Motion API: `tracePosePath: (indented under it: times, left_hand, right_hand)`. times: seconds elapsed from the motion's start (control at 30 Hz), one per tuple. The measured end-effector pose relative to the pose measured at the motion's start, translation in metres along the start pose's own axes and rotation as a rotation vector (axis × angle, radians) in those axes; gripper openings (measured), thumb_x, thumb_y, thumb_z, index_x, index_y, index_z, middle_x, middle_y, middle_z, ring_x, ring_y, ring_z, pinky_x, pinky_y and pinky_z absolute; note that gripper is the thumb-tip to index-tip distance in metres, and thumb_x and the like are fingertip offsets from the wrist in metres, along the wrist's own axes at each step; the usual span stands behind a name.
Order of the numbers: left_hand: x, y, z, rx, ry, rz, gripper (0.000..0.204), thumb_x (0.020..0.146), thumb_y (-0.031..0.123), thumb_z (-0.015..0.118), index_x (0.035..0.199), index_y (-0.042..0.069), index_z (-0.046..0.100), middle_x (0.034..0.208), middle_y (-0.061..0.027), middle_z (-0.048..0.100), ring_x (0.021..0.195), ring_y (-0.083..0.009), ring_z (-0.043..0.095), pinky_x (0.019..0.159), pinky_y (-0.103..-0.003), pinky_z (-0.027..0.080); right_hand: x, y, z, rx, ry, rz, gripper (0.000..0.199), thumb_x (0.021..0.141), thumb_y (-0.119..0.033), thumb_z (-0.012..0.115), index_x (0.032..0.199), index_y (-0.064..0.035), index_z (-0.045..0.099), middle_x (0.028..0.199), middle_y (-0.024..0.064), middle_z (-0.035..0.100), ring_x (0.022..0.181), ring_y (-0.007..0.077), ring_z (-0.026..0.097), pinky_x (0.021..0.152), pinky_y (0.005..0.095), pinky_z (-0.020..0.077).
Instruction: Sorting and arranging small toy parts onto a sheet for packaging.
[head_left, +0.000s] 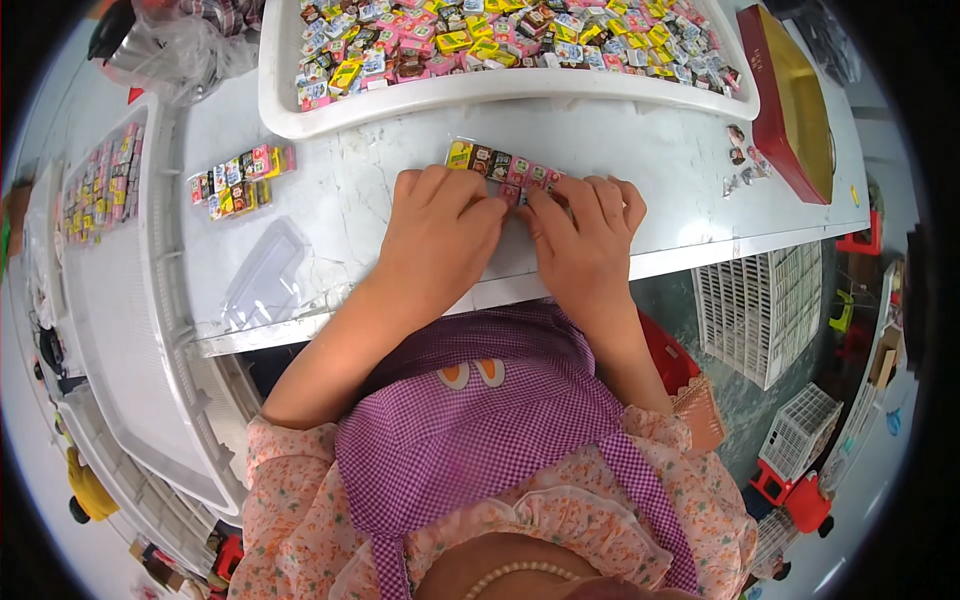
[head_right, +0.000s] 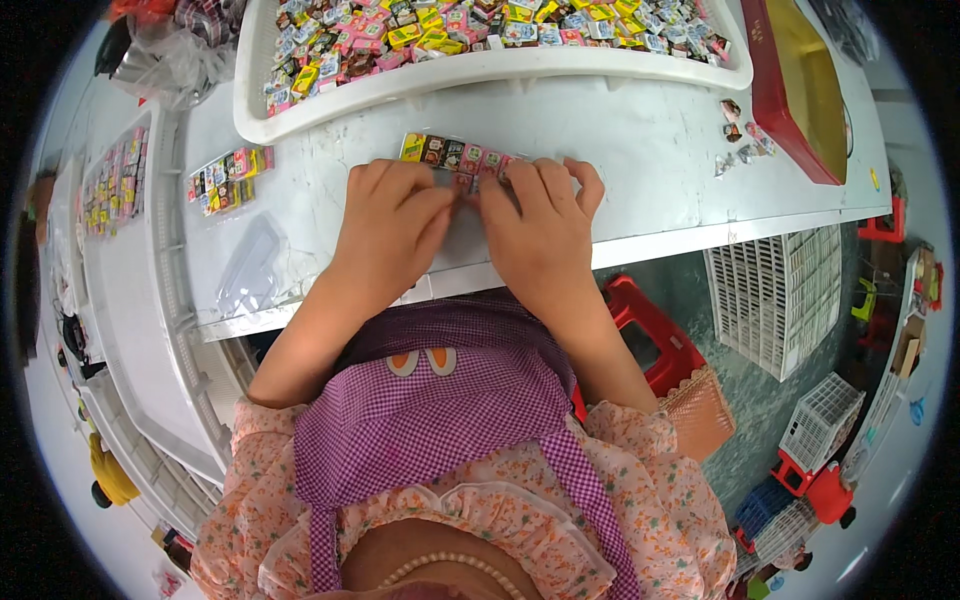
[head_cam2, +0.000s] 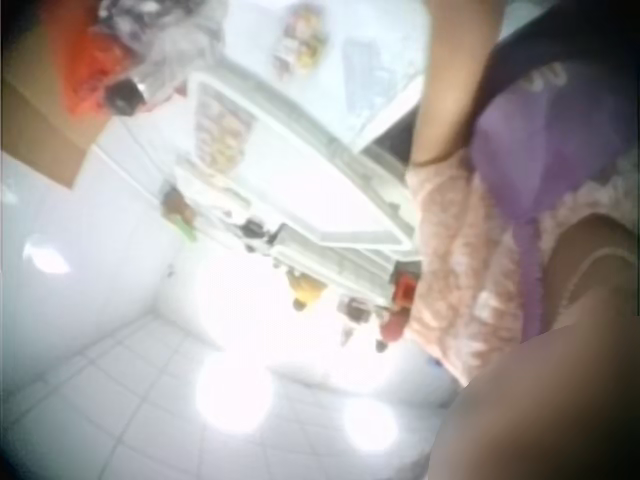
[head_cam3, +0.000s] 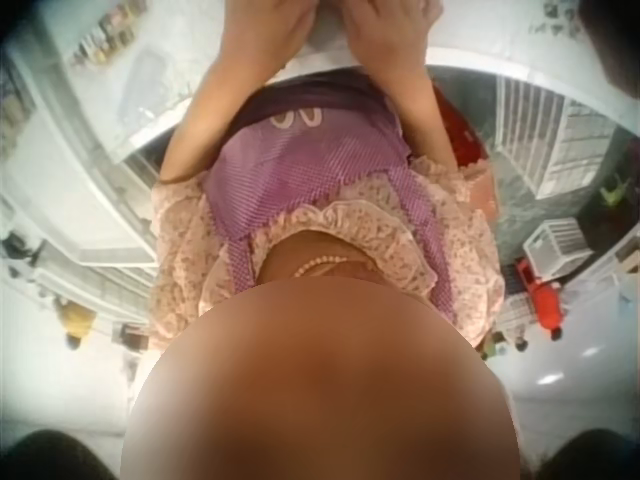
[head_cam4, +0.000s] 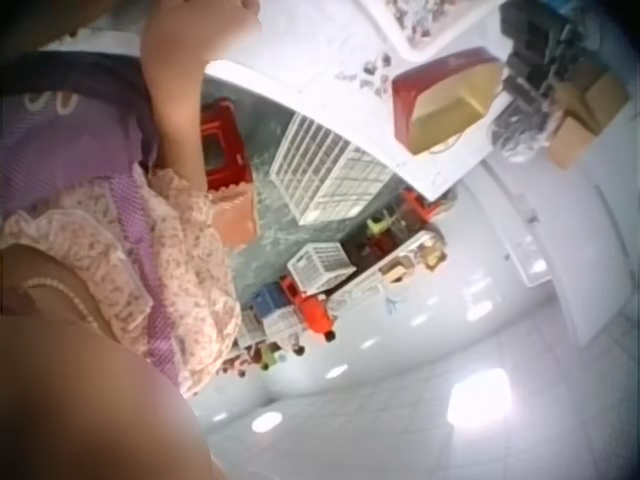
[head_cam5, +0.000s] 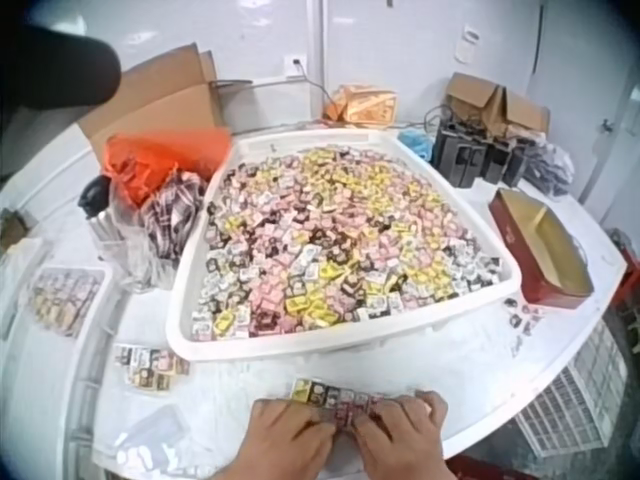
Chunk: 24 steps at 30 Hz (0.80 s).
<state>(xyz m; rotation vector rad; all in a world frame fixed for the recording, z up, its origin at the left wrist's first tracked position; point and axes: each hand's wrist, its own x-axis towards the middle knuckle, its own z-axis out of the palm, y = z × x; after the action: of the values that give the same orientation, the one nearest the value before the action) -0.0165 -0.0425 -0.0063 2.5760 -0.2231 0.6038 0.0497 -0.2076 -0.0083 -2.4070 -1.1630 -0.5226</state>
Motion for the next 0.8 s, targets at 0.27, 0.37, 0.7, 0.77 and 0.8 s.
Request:
tracePosePath:
  times: [0.27,0.37,0.7,0.77,0.8]
  left_hand:
    - [-0.004,0.001,-0.002,0.112,-0.085,0.036,0.037,0.077,0.015,0.066,0.113,0.01,0.063,0.124,-0.0031,0.056,0.118,-0.0236,0.047,0.095,-0.042,0.035]
    - [-0.007,0.002,-0.006,0.166,-0.177,0.047,0.042,0.078,0.019,0.067,0.119,0.01,0.061,0.13,-0.0033,0.054,0.125,-0.0249,0.043,0.103,-0.046,0.03]
    - [-0.01,0.006,-0.009,0.174,-0.269,0.028,0.052,0.079,0.03,0.067,0.127,0.013,0.056,0.136,-0.0052,0.048,0.131,-0.0257,0.037,0.109,-0.051,0.022]
    - [-0.011,0.006,-0.008,0.184,-0.262,0.031,0.052,0.08,0.031,0.066,0.127,0.013,0.056,0.136,-0.0051,0.048,0.131,-0.0258,0.037,0.109,-0.051,0.022]
    - [-0.011,0.005,-0.008,0.197,-0.254,0.029,0.052,0.08,0.032,0.066,0.128,0.014,0.055,0.136,-0.005,0.048,0.131,-0.026,0.037,0.109,-0.051,0.021]
  right_hand:
    - [-0.002,0.006,-0.011,0.04,-0.076,-0.026,0.028,0.074,-0.018,0.07,0.102,-0.0106,0.067,0.107,0.003,0.057,0.101,0.0237,0.051,0.094,0.0451,0.0332]
    - [-0.001,0.002,-0.019,0.03,-0.141,-0.033,0.032,0.075,-0.022,0.07,0.105,-0.0116,0.066,0.112,0.0031,0.056,0.104,0.0236,0.05,0.095,0.0454,0.033]
    - [0.011,0.032,-0.028,0.251,-0.071,0.09,0.036,0.08,-0.014,0.066,0.115,-0.0075,0.061,0.117,0.0088,0.059,0.111,0.0283,0.05,0.1,0.0424,0.0322]
    - [0.033,0.057,-0.031,0.167,0.109,0.116,0.032,0.082,-0.008,0.064,0.114,-0.0076,0.062,0.112,0.0105,0.063,0.105,0.0286,0.054,0.095,0.038,0.0373]
    - [0.051,0.066,-0.036,0.068,0.141,0.093,0.029,0.084,-0.01,0.064,0.113,-0.0071,0.063,0.11,0.0102,0.064,0.102,0.0283,0.055,0.093,0.0383,0.039]
